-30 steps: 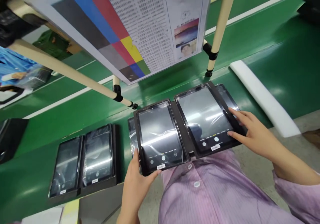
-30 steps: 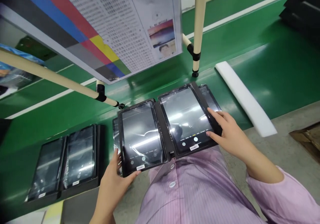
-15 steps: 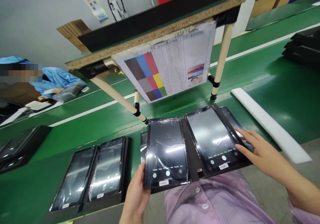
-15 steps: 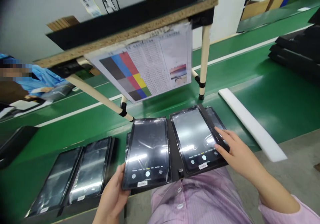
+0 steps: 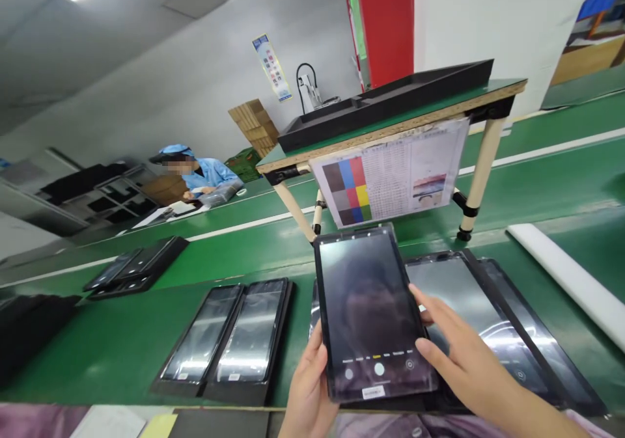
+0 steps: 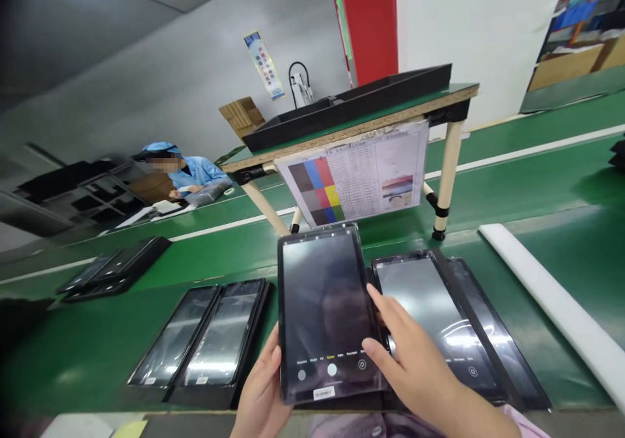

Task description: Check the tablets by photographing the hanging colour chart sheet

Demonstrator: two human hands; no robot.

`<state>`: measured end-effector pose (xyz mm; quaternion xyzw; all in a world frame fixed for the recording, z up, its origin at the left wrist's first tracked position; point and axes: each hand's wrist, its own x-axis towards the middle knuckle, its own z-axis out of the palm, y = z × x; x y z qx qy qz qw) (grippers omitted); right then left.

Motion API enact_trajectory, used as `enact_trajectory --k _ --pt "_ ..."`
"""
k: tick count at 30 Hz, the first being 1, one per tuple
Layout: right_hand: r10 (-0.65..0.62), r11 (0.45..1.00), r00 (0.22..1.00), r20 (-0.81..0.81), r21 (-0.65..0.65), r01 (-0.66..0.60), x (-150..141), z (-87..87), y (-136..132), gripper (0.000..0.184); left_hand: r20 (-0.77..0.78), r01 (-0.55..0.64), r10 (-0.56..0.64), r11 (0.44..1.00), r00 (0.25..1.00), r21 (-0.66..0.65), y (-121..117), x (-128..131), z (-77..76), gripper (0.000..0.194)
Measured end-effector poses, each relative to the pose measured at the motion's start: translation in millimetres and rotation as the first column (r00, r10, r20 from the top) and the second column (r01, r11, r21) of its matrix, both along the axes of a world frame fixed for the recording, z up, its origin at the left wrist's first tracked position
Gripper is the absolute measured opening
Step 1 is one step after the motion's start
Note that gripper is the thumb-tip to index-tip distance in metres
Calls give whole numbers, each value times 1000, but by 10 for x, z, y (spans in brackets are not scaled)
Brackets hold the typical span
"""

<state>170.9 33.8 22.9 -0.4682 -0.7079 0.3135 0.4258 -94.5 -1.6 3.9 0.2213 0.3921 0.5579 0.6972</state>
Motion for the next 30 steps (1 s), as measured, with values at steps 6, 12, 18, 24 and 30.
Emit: enact_trajectory --k 6,12,18,24,30 --pt "-121 986 865 -487 -156 50 -89 96 74 56 17 -113 111 974 994 199 185 363 234 37" --pt "-79 950 802 -592 -288 -119 -5 188 218 77 -175 -310 380 892 908 329 158 649 58 52" --pt "-68 955 776 -627 -267 -132 46 100 320 70 -632 -5 554 754 542 657 63 807 -11 114" --pt "-22 976 726 -687 -173 -134 45 20 363 62 -774 20 630 775 70 632 40 934 -23 131" --pt "38 982 678 -734 -97 -160 38 69 342 54 -779 -24 627 779 9 626 68 987 -69 132"
